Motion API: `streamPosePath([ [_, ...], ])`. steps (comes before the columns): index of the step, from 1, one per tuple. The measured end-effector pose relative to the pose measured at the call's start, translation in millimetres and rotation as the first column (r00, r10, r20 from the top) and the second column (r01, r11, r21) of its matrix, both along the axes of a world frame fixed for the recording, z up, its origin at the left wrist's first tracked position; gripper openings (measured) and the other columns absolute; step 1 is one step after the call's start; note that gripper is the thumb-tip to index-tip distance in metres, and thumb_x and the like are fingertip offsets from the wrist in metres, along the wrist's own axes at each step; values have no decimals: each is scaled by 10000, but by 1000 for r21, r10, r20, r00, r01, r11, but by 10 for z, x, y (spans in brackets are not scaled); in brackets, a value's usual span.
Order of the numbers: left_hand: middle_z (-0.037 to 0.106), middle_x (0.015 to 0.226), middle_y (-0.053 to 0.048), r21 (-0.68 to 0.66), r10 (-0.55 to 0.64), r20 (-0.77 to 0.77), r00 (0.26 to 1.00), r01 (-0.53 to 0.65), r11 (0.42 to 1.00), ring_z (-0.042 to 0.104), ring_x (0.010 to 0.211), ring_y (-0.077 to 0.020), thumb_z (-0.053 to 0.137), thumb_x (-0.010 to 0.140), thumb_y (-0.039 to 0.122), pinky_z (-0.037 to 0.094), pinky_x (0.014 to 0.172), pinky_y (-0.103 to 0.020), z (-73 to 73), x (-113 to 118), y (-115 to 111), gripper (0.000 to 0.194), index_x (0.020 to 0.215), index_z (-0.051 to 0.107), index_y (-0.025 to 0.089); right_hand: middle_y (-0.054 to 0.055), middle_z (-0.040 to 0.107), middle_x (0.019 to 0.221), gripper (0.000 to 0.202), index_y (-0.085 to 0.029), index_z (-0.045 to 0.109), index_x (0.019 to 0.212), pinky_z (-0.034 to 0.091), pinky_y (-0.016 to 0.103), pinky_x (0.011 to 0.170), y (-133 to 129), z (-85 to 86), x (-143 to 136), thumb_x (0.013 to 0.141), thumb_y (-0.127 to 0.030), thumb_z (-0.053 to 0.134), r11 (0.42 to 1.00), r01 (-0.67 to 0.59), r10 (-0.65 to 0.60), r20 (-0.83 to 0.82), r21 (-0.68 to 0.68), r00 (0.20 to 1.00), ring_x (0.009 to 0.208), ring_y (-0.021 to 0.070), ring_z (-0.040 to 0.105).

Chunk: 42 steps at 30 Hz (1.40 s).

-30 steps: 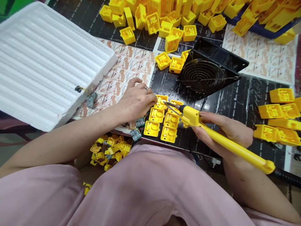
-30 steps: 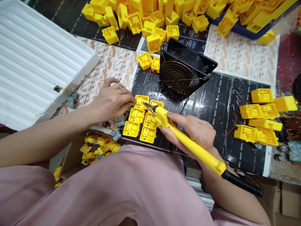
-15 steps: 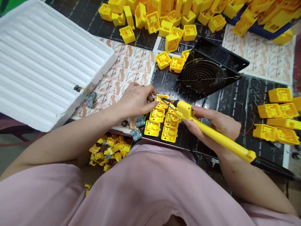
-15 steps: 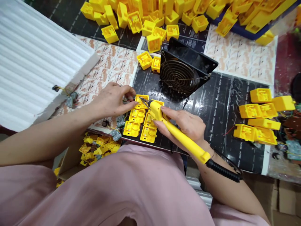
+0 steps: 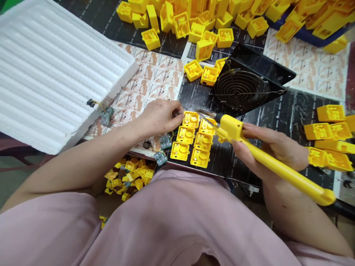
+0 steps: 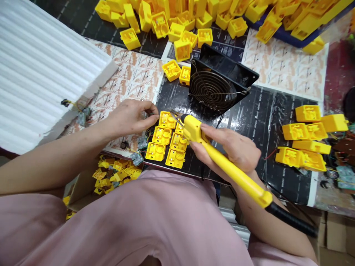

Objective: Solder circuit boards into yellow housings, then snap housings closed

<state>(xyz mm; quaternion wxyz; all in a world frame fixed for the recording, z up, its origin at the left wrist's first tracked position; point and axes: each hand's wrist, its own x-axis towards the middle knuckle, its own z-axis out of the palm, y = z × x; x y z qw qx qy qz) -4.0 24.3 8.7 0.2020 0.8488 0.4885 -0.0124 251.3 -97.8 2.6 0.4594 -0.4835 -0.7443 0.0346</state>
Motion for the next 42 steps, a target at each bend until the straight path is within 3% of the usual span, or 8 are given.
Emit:
streamPosePath([
  [6,769,849,-80,5,-44,-108,993,44,999,726,842,-254,541,868,304,519,799,-345,6,40,-34,304,1009,769,159,-5,790,792,333,-240,714,1081,625,242,512,9,19,29,795,-215,882,978,-207,205,60,34,977,640,183,765],
  [11,783,891,-101,8,-49,-175,983,51,999,741,900,-284,534,880,294,520,815,-364,16,86,-35,316,1035,772,155,-26,747,701,252,-228,650,906,597,211,483,80,61,-23,804,-214,881,965,-263,260,120,10,958,615,158,749],
  [15,787,911,-111,14,-66,-207,976,70,997,744,921,-297,521,882,297,525,822,-375,30,97,-39,332,1042,773,152,3,736,693,192,-187,644,865,606,204,533,152,105,-49,856,-201,835,943,-329,317,167,47,934,606,138,729],
  [19,787,910,-111,16,-75,-215,974,81,997,746,921,-297,514,878,293,532,830,-379,24,104,-38,341,1049,773,151,19,747,759,156,-186,653,886,622,235,620,201,162,-36,876,-184,809,920,-391,389,170,-20,905,646,138,727],
  [24,781,866,-109,32,-82,-185,979,90,995,742,879,-298,514,869,315,535,800,-379,-5,101,-32,335,1007,780,165,-7,726,712,158,-218,666,849,597,217,558,188,220,24,863,-202,823,943,-332,329,154,-5,932,606,134,718],
  [30,766,818,-99,38,-76,-180,981,84,996,736,855,-292,528,847,316,536,794,-373,-17,91,-22,319,986,777,172,-37,739,692,150,-272,674,856,570,228,464,121,168,41,867,-265,823,966,-257,257,103,-14,961,560,141,711],
  [35,776,865,-100,28,-79,-161,984,85,996,737,883,-292,523,856,317,529,809,-375,-15,82,-27,321,1003,770,174,-25,734,683,200,-225,680,859,571,197,488,146,128,-5,803,-181,867,950,-309,305,96,34,948,565,128,710],
  [42,777,848,-94,48,-85,-158,984,93,994,736,858,-281,507,851,308,507,768,-358,-25,80,-44,307,959,761,172,4,764,800,128,-227,669,912,616,241,617,215,167,-16,891,-213,795,920,-389,390,185,-43,902,668,142,735],
])
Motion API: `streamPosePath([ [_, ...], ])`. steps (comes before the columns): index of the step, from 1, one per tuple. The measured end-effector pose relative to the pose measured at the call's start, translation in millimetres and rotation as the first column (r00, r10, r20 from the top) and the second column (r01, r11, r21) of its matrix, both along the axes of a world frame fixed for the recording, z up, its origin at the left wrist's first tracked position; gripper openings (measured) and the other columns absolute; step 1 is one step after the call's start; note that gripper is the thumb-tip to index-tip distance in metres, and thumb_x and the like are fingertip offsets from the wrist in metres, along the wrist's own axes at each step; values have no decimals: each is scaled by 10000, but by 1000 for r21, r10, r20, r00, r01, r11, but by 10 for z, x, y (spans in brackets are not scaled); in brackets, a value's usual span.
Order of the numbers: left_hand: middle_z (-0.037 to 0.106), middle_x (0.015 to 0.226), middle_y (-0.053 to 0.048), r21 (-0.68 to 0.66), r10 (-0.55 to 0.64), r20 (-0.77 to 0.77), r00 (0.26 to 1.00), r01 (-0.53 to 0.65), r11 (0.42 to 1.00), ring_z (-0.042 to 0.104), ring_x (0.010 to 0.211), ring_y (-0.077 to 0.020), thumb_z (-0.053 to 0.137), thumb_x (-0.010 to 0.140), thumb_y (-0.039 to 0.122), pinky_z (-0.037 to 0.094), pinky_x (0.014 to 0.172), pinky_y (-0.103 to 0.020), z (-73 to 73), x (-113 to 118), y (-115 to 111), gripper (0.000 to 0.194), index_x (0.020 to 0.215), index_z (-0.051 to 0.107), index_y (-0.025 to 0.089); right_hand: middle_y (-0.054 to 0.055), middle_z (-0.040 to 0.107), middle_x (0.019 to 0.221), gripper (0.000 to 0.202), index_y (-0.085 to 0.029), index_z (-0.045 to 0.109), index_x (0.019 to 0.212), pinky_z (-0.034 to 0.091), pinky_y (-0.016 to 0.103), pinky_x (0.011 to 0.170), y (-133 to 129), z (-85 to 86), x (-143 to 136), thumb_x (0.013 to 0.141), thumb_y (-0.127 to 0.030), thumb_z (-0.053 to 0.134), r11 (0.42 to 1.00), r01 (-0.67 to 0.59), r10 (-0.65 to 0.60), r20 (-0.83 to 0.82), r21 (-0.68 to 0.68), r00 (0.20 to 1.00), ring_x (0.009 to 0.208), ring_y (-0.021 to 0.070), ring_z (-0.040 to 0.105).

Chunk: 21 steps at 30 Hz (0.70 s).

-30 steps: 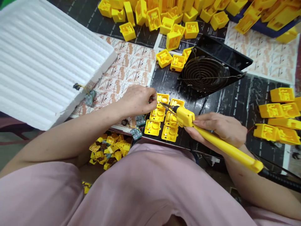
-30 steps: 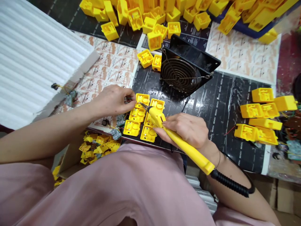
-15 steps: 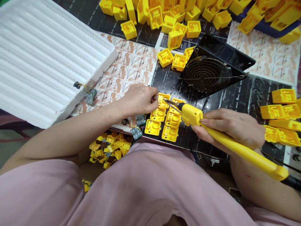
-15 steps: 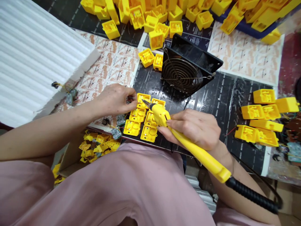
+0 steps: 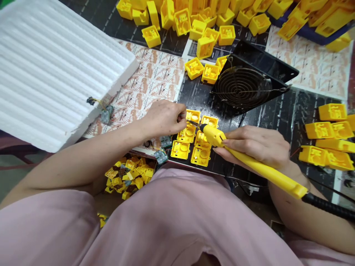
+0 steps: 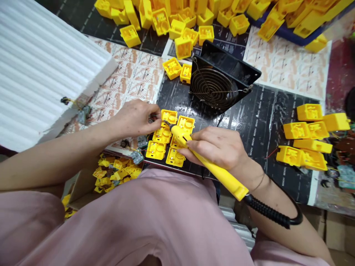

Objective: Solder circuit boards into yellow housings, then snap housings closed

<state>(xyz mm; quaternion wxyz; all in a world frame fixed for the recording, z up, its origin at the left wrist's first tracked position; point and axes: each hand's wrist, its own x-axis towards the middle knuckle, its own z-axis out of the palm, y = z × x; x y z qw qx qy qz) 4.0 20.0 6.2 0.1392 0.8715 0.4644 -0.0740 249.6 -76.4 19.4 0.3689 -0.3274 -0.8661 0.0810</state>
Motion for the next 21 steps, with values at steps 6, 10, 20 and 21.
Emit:
streamPosePath([
  [6,783,872,-98,4,-1,2,1000,0,1000,737,866,-276,497,862,318,505,767,-354,-5,2,-3,326,980,762,170,-27,763,760,140,-270,682,887,595,229,529,5,81,67,873,-265,821,999,38,-37,-25,26,999,586,132,713],
  [10,780,862,-92,10,1,13,1000,-1,1000,732,857,-268,508,853,308,505,767,-347,-8,4,-6,310,972,761,175,-29,763,751,134,-276,692,883,581,216,505,-8,40,63,870,-273,825,998,57,-56,-43,30,998,576,127,710],
  [20,784,890,-104,-21,14,3,1000,-14,1000,738,875,-296,501,863,303,512,777,-372,11,10,-2,323,995,764,169,-23,759,811,105,-263,673,910,597,242,598,11,36,86,917,-283,776,1000,3,-3,29,2,1000,668,130,725],
  [21,784,889,-101,-15,10,7,1000,-10,1000,737,871,-291,500,865,309,511,772,-368,7,8,-2,324,992,764,172,-24,757,797,105,-270,677,904,594,243,582,3,51,97,913,-293,779,1000,27,-27,14,11,1000,652,132,720],
])
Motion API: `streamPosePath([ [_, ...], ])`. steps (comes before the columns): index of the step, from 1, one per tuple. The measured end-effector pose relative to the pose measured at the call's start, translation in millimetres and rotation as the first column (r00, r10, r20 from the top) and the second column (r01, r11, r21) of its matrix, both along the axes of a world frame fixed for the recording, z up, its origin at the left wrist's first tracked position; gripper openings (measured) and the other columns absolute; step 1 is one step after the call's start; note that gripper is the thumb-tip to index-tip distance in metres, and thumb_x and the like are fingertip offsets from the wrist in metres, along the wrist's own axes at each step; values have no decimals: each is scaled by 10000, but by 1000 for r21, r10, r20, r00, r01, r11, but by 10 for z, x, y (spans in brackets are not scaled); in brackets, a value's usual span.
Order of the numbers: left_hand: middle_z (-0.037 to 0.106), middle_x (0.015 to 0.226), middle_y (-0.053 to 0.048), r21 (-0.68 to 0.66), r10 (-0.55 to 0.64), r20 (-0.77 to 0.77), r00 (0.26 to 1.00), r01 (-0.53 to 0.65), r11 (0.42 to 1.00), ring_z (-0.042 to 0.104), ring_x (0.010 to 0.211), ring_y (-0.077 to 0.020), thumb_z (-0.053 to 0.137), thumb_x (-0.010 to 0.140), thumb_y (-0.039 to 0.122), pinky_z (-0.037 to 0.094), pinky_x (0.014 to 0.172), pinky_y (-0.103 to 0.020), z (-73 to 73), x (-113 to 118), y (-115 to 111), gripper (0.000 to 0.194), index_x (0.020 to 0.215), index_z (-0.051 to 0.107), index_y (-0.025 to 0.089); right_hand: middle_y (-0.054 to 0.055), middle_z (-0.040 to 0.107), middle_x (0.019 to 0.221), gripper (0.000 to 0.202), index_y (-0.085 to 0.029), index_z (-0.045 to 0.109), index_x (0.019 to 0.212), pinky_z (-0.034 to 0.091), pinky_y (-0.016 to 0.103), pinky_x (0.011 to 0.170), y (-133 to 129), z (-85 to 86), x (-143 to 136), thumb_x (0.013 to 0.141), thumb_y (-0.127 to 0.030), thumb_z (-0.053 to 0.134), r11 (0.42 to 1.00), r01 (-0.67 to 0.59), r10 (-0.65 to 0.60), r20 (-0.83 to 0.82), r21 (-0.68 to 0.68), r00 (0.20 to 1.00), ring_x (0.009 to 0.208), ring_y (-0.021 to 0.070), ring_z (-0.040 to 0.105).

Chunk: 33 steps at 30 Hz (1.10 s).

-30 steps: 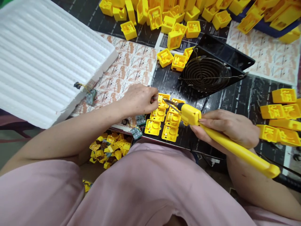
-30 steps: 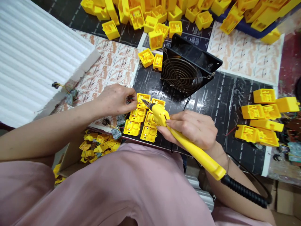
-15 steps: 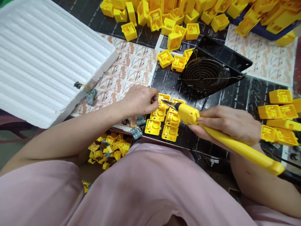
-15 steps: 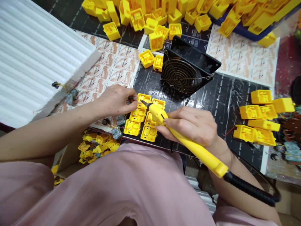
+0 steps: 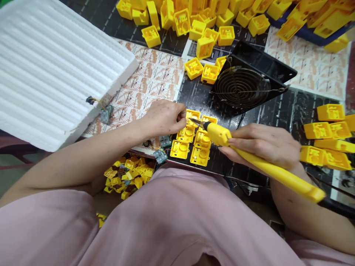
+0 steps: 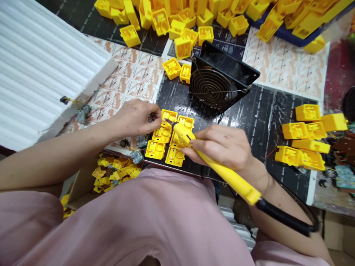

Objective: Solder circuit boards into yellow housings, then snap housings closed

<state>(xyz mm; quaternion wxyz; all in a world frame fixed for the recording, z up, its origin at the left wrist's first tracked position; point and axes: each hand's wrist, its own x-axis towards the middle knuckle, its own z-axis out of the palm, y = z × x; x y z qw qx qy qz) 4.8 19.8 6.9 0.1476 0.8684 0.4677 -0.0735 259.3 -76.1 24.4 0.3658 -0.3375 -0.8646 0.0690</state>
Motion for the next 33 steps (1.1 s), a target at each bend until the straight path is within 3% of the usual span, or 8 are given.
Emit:
streamPosePath([
  [8,774,862,-84,14,8,-17,1000,-8,1000,727,854,-273,508,858,313,494,749,-348,14,8,-9,299,973,754,188,-36,750,722,144,-287,675,875,578,249,480,-95,-66,9,880,-333,812,986,164,-163,-67,9,984,565,146,709],
  [11,773,878,-94,1,7,-29,1000,-7,1000,727,872,-288,502,868,310,496,763,-362,26,15,-12,301,984,750,185,-28,775,764,226,-277,702,1028,612,256,510,-130,-73,1,851,-265,841,982,186,-182,-95,37,979,613,169,740],
  [16,768,879,-93,4,-2,-32,999,2,1000,727,879,-281,503,864,288,488,763,-352,23,16,-8,282,973,740,181,61,821,1014,568,-197,640,1372,652,252,626,-185,-44,-5,844,-223,847,965,237,-232,-59,112,971,683,178,771],
  [20,773,905,-95,-4,-12,-19,1000,12,1000,731,894,-282,496,873,290,490,767,-352,15,17,-5,287,981,737,177,18,820,1033,674,-279,608,1437,661,270,621,-219,-87,-12,818,-262,875,961,270,-262,-98,69,960,694,181,774],
  [24,779,927,-108,-11,-5,-1,1000,5,1000,737,911,-290,490,876,282,503,787,-357,5,16,-9,292,980,736,161,-4,811,1079,599,-354,650,1372,671,308,657,-279,-193,-52,821,-263,867,914,405,-401,-163,-6,902,743,203,786],
  [29,783,979,-97,-15,2,154,988,0,1000,734,953,-280,540,859,338,526,902,-385,2,-99,-34,347,1083,725,149,21,809,1045,478,-291,708,1294,662,319,665,-393,-336,-148,838,-290,850,830,549,-554,-263,-100,790,747,202,781],
  [33,787,1020,-65,-50,121,318,940,-111,993,728,975,-222,548,871,351,528,924,-321,-13,-228,-43,353,1109,733,167,12,811,975,369,-251,753,1184,627,259,601,-442,-420,-224,832,-282,857,801,571,-590,-390,-178,707,684,155,753],
])
